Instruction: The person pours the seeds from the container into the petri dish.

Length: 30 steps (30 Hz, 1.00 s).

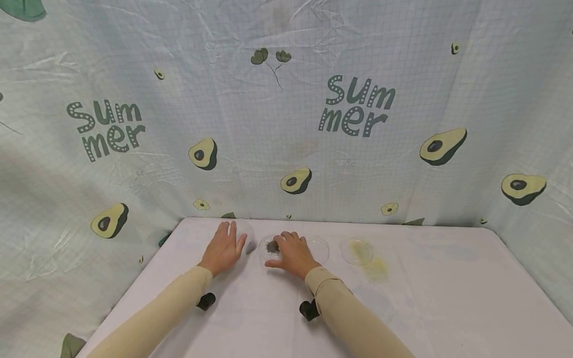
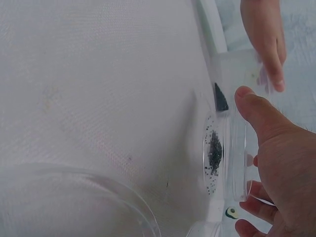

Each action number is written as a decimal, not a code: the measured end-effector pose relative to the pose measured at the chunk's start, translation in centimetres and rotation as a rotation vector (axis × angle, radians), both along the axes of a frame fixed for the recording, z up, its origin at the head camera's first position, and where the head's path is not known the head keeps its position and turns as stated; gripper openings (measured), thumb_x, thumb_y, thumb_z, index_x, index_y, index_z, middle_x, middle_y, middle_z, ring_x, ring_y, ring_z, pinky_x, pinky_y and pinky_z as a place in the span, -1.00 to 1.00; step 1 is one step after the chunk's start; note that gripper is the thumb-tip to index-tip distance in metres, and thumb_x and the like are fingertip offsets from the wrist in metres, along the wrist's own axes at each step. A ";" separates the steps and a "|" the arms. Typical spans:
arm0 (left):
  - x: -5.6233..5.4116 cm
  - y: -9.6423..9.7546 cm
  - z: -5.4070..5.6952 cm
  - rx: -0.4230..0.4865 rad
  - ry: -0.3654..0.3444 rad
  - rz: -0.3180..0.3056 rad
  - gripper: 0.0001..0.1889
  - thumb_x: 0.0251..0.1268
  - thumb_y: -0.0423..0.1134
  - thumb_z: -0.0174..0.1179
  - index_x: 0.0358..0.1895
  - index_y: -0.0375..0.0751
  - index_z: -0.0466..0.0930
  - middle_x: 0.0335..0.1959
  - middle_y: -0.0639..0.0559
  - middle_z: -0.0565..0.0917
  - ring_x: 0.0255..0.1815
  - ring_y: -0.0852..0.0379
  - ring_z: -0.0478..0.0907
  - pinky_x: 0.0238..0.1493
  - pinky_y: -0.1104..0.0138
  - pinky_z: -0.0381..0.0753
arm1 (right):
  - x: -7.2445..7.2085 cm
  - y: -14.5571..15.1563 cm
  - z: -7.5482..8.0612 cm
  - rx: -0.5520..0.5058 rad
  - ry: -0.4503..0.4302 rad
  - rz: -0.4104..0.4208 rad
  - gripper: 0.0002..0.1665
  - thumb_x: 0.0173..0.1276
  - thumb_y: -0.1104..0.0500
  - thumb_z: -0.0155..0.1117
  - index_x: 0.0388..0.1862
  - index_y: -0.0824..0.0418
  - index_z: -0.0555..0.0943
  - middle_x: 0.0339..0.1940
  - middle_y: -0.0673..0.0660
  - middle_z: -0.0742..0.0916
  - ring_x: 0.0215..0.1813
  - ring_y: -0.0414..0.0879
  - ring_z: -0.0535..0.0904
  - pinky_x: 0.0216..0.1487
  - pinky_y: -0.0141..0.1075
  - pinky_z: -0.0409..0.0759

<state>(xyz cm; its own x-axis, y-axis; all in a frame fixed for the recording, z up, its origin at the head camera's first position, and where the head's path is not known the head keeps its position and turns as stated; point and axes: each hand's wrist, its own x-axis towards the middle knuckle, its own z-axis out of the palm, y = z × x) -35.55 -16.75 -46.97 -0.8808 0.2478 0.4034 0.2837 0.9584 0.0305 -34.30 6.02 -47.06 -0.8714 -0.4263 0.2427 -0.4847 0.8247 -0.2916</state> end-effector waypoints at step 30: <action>0.1 0.1 0.1 0.025 -0.032 0.006 -0.33 0.54 0.02 -0.19 0.32 -0.61 0.23 0.27 -0.56 0.35 0.38 -0.38 0.27 0.44 -0.01 0.24 | -0.5 -0.4 -0.3 -0.002 0.002 -0.010 -0.13 0.04 -0.28 0.45 0.23 0.19 0.52 0.23 0.22 0.59 0.25 0.16 0.49 0.19 0.10 0.47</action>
<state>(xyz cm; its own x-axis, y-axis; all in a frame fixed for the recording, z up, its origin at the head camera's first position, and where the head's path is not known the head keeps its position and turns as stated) -35.44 -16.65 -46.89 -0.8950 0.2326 0.3807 0.2762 0.9590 0.0634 -34.80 5.59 -47.38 -0.8750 -0.4174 0.2453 -0.4772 0.8288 -0.2921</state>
